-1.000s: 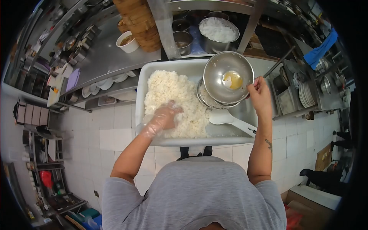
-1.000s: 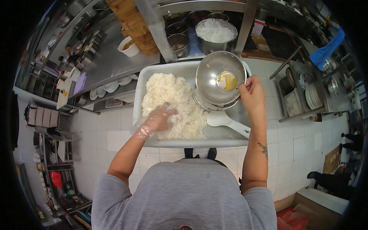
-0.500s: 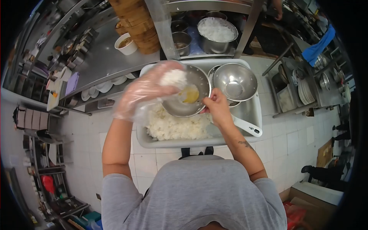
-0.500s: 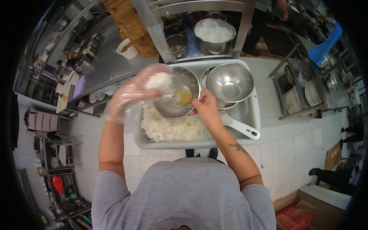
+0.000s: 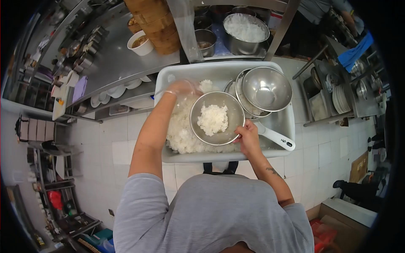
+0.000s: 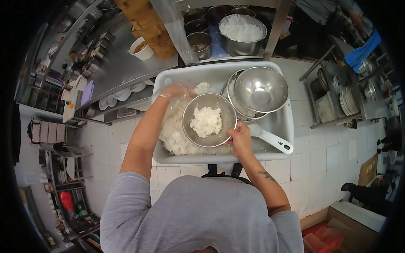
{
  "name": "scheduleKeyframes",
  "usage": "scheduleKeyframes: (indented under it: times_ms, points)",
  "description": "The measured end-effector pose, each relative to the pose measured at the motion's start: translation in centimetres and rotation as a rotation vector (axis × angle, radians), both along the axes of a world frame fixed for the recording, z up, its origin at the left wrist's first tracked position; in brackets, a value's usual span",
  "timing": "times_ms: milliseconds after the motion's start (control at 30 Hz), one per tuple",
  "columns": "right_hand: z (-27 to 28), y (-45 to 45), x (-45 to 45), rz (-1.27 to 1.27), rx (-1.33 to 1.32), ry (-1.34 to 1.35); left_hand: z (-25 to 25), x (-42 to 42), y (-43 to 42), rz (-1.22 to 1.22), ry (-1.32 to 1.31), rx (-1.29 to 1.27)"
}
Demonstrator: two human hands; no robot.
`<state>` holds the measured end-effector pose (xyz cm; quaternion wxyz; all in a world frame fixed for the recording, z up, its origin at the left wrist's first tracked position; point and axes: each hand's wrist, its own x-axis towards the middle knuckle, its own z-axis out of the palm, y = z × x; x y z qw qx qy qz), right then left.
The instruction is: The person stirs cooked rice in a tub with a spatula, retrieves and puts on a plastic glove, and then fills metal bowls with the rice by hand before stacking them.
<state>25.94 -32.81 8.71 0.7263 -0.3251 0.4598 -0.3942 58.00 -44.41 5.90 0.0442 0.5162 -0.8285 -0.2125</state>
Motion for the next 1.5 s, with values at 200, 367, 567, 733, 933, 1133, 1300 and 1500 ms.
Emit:
scheduleKeyframes:
  times_ms: [200,367,567,733,933,1133,1300,1500]
  points:
    - [0.7,1.0,-1.2,-0.008,-0.096,0.046,4.4,-4.8,3.5,0.071,-0.199,0.581]
    - [1.4,1.4,-3.2,0.016,-0.123,0.103,5.7,-1.9,7.4,0.16,-0.03,0.479]
    - [2.2,1.2,-1.7,0.023,-0.059,0.06,11.4,-2.4,8.8,0.239,0.612,0.809]
    - [1.5,-0.2,0.2,0.03,-0.035,-0.03,12.9,-9.0,11.4,0.004,0.297,0.11]
    - [0.2,-0.2,0.7,-0.032,-0.001,-0.107,16.7,-6.0,14.9,0.386,-0.108,0.361]
    - [-1.2,-0.3,1.7,-0.066,0.033,-0.183,4.3,-8.5,19.6,0.378,-0.4,-0.029]
    - [1.0,-0.3,2.5,-0.106,0.02,-0.166,-1.2,-4.7,15.9,0.248,-0.614,-0.443]
    - [1.8,1.2,0.3,-0.051,-0.029,-0.112,6.5,-4.2,10.9,0.873,0.891,0.225]
